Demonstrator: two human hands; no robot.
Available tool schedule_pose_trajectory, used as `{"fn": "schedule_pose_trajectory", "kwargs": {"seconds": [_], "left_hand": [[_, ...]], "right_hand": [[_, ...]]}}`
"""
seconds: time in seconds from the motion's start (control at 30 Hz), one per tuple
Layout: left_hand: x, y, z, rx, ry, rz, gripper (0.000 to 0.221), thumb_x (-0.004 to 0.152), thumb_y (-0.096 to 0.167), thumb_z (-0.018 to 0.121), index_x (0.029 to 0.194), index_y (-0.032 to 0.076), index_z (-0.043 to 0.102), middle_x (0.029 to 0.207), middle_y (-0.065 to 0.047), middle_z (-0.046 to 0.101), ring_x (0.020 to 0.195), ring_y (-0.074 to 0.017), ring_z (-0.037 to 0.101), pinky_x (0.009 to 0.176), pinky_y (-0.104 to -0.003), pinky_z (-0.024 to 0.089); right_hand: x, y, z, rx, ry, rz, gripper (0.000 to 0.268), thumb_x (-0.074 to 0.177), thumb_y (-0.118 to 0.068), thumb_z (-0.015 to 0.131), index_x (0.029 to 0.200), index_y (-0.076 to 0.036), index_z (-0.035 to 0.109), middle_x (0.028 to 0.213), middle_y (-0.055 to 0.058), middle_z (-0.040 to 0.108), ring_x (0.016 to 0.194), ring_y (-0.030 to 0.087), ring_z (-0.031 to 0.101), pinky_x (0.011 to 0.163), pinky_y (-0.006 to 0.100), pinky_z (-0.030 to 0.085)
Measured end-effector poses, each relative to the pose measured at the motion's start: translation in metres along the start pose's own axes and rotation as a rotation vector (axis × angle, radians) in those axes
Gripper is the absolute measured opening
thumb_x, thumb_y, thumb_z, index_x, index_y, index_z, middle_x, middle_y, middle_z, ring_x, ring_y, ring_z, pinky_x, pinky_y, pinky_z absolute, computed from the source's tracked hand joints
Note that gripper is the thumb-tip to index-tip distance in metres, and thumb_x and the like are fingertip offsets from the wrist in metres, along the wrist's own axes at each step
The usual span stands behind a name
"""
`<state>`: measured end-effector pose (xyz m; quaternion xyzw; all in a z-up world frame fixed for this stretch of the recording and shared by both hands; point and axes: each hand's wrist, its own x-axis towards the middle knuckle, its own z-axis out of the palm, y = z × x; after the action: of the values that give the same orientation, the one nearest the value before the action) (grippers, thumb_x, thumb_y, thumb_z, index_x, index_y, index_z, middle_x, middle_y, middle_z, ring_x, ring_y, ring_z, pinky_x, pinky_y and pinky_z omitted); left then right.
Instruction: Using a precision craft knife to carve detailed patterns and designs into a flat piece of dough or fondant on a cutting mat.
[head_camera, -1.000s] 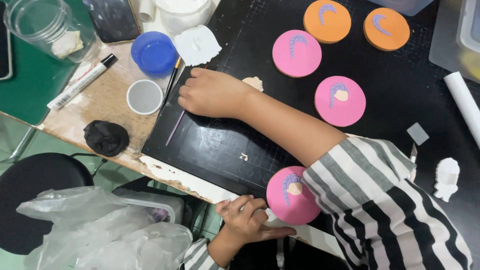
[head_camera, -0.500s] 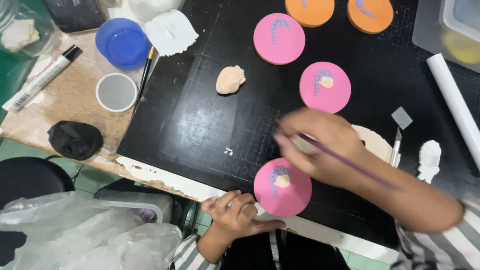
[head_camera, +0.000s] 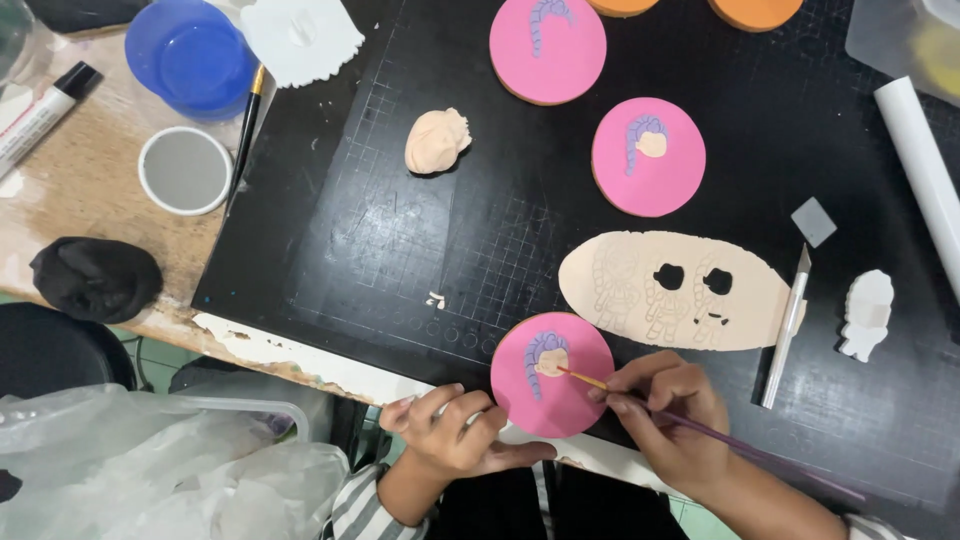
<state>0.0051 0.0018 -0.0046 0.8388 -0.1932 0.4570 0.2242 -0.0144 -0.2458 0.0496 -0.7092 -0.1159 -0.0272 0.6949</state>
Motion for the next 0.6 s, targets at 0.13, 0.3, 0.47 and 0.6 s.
{"fn": "schedule_pose_trajectory", "kwargs": {"seconds": [0.13, 0.3, 0.47, 0.6], "left_hand": [[-0.0055, 0.0007, 0.0011, 0.014, -0.002, -0.007, 0.067, 0.076, 0.098, 0.051, 0.078, 0.031, 0.058, 0.075, 0.015, 0.056, 0.082, -0.009, 0.052, 0.104, -0.037, 0.02], [-0.0029, 0.0006, -0.0007, 0.021, -0.019, -0.002, 0.069, 0.075, 0.099, 0.051, 0.077, 0.031, 0.059, 0.075, 0.015, 0.056, 0.082, -0.0082, 0.052, 0.103, -0.037, 0.02], [-0.0033, 0.0015, 0.001, 0.031, 0.0, -0.009, 0.067, 0.078, 0.097, 0.047, 0.075, 0.03, 0.054, 0.073, 0.015, 0.056, 0.083, -0.0087, 0.052, 0.103, -0.037, 0.02], [-0.0034, 0.0011, 0.0012, 0.023, 0.004, -0.002, 0.068, 0.078, 0.097, 0.047, 0.074, 0.03, 0.054, 0.073, 0.015, 0.056, 0.083, -0.0084, 0.052, 0.105, -0.036, 0.019]], "right_hand": [[-0.0006, -0.0054, 0.005, -0.154, -0.008, -0.044, 0.033, 0.089, 0.007, 0.065, 0.091, -0.014, 0.04, 0.098, 0.014, 0.069, 0.081, 0.023, 0.084, 0.072, 0.027, 0.074], [0.0027, -0.0097, 0.01, -0.247, 0.003, -0.018, 0.035, 0.087, 0.002, 0.07, 0.086, -0.016, 0.04, 0.096, 0.013, 0.073, 0.082, 0.019, 0.084, 0.07, 0.023, 0.072], [0.0032, -0.0123, 0.0092, -0.307, 0.008, -0.02, 0.033, 0.09, -0.001, 0.066, 0.086, -0.018, 0.038, 0.092, 0.008, 0.072, 0.079, 0.016, 0.082, 0.064, 0.02, 0.063], [0.0039, -0.0108, 0.0095, -0.256, -0.017, -0.012, 0.033, 0.089, 0.001, 0.068, 0.085, -0.016, 0.04, 0.093, 0.01, 0.072, 0.08, 0.018, 0.082, 0.068, 0.022, 0.069]]}}
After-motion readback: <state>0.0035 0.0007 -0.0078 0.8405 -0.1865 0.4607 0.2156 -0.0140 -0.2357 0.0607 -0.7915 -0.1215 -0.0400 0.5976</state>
